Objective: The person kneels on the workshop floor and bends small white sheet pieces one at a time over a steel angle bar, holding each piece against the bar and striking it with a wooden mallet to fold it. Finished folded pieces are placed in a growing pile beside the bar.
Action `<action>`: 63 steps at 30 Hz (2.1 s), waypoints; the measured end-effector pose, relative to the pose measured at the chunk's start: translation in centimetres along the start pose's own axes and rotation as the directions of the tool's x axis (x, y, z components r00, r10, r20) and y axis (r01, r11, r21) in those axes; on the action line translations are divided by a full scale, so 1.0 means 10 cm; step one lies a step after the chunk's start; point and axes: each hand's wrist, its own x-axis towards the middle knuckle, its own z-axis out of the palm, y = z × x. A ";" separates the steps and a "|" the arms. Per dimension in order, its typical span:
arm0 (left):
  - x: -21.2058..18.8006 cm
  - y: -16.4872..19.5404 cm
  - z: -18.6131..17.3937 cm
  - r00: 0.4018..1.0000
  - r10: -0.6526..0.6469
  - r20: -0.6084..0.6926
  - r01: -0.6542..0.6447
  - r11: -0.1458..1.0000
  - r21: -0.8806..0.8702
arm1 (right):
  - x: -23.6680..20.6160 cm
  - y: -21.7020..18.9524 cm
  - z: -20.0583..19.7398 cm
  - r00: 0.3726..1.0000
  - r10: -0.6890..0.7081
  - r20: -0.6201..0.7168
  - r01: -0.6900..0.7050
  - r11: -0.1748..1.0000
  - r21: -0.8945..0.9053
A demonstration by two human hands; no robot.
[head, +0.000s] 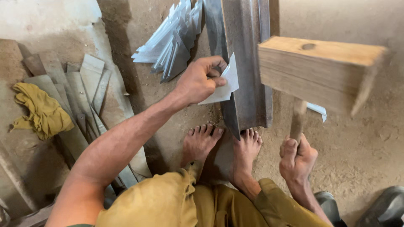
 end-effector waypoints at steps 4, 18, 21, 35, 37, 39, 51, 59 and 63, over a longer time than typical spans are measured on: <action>0.02 -0.06 0.00 0.999 0.040 0.026 -0.038 0.996 -0.080 | -0.03 -0.08 -0.08 1.000 0.003 0.023 -0.004 0.998 0.060; 0.00 -0.04 0.02 0.997 0.063 -0.053 -0.064 0.998 -0.015 | -0.01 0.23 -0.10 0.996 0.002 0.092 -0.008 0.998 0.060; -0.01 -0.06 0.04 0.994 0.088 -0.062 -0.089 0.996 -0.009 | 0.01 0.32 -0.10 0.927 -0.350 -0.133 0.367 0.781 0.505; 0.06 -0.43 0.13 0.975 0.196 -0.104 -0.209 0.968 -0.136 | 0.02 0.46 0.17 0.989 -0.007 0.149 -0.058 0.901 0.430; 0.07 -0.45 0.11 0.964 0.240 -0.112 -0.257 0.950 -0.175 | 0.10 0.41 0.15 0.976 0.179 0.121 -0.205 0.945 0.253; 0.11 -0.45 0.07 0.968 0.236 -0.089 -0.249 0.947 -0.205 | 0.10 0.33 0.01 0.898 0.437 0.041 -0.406 0.791 0.459; 0.29 -0.48 0.06 0.976 0.183 -0.115 -0.210 0.930 -0.301 | 0.01 0.89 0.27 0.954 0.252 0.160 -0.286 0.617 0.733; -0.31 -0.36 0.71 0.786 0.418 -0.456 -0.386 0.907 0.166 | -0.04 0.71 0.12 0.904 0.412 0.113 -0.420 0.811 0.407; -0.26 0.03 0.63 0.646 0.694 -0.319 -0.597 0.719 0.355 | -0.02 0.57 -0.16 0.965 0.261 0.009 -0.243 0.885 0.398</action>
